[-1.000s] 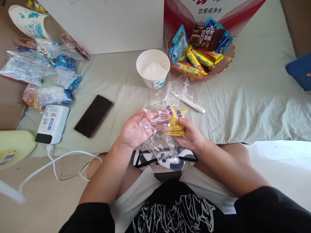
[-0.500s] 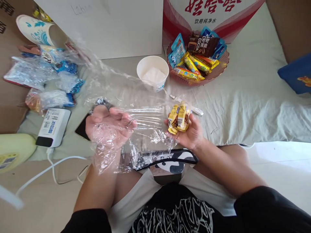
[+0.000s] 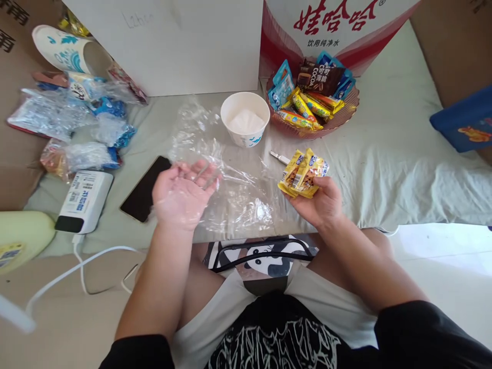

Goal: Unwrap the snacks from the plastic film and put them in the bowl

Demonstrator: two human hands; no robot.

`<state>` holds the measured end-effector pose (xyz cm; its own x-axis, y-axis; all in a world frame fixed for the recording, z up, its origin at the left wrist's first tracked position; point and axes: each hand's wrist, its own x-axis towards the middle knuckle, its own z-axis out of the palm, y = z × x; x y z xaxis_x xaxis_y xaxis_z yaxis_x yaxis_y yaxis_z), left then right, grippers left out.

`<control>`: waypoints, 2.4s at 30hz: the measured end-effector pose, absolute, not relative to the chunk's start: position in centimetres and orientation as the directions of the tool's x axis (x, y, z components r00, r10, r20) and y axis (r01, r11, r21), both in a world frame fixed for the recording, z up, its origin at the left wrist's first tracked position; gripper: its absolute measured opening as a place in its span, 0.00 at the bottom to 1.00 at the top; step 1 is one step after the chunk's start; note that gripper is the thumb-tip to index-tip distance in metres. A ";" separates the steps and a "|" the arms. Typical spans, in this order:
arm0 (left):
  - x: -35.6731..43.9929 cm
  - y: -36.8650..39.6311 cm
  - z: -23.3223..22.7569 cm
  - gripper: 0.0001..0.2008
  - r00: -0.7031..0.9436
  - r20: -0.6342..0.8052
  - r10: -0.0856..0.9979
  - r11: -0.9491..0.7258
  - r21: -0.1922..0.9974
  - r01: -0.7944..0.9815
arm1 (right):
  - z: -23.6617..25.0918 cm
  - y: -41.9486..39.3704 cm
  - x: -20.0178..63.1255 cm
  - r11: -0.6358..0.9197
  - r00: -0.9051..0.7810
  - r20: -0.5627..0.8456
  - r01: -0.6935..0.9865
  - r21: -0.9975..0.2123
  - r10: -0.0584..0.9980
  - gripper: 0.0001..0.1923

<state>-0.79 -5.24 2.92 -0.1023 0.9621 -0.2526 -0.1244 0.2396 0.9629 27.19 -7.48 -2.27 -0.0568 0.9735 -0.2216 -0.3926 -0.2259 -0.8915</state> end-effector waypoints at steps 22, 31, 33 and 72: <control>1.4 -6.1 2.4 0.09 0.104 -0.340 0.935 0.355 0.873 -0.335 | 5.9 10.0 27.4 0.111 -0.071 0.121 0.924 -0.367 0.990 0.22; 1.0 -6.4 3.5 0.11 0.232 -0.318 0.919 0.394 0.737 -0.550 | 5.8 9.4 28.3 0.259 -0.148 0.259 0.843 -0.472 0.954 0.23; 0.7 -6.7 3.9 0.14 0.322 -0.285 0.903 0.428 0.673 -0.603 | 5.8 6.2 27.7 0.361 -0.169 0.342 0.676 -0.642 0.924 0.19; 0.8 -4.9 1.5 0.17 -0.152 -0.239 0.959 0.188 0.940 -0.285 | -1.4 -6.5 28.7 -0.035 0.196 -0.038 -0.022 -0.999 0.980 0.29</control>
<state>0.82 -4.86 1.47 -0.1524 0.9591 -0.2385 -0.2852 0.1884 0.9398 28.65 -6.54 -1.40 0.1959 0.9799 -0.0382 -0.0219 -0.0346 -0.9992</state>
